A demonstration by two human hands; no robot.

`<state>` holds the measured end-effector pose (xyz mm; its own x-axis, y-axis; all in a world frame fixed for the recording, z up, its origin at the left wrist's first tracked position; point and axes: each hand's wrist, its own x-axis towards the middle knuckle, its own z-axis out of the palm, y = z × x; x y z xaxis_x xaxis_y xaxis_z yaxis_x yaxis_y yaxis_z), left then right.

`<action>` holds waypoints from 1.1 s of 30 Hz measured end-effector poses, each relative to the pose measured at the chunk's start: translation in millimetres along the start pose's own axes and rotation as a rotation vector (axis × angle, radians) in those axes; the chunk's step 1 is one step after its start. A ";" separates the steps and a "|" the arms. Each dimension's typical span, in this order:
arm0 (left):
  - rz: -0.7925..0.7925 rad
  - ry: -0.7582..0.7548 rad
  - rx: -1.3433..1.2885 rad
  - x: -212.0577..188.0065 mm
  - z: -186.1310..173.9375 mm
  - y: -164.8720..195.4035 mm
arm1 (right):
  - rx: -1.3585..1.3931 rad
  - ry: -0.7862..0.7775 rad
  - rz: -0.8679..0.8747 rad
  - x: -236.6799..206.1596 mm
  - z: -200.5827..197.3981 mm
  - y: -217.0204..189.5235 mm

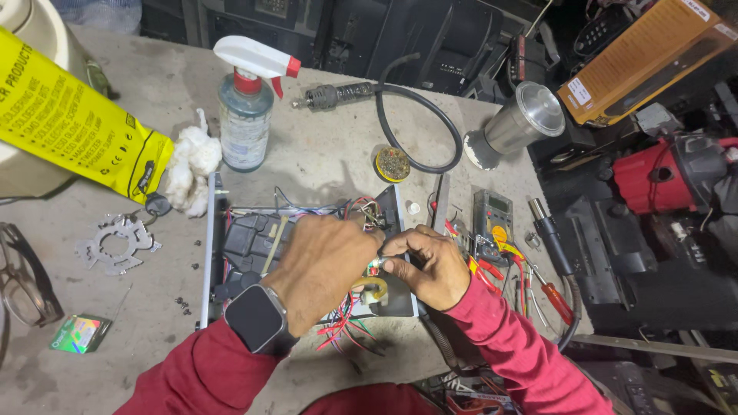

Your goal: The person repairs an electronic appliance chassis on a cluttered workbench. They strip and twist wire ends by hand, position the wiring harness inside the metal enclosure, and use pliers to crimp and secure connections, working around a transformer and multimeter.

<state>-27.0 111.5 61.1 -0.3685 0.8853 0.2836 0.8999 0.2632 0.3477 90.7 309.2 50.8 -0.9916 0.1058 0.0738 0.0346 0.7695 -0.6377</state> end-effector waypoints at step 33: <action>0.467 -0.061 -0.193 37.0 47.1 -37.1 | 0.211 0.360 0.178 -57.5 7.7 30.5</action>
<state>-63.0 152.6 16.6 0.0825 0.9137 0.3979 0.9036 -0.2370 0.3569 147.8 321.7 21.2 -0.8647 0.4663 0.1868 0.1381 0.5782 -0.8041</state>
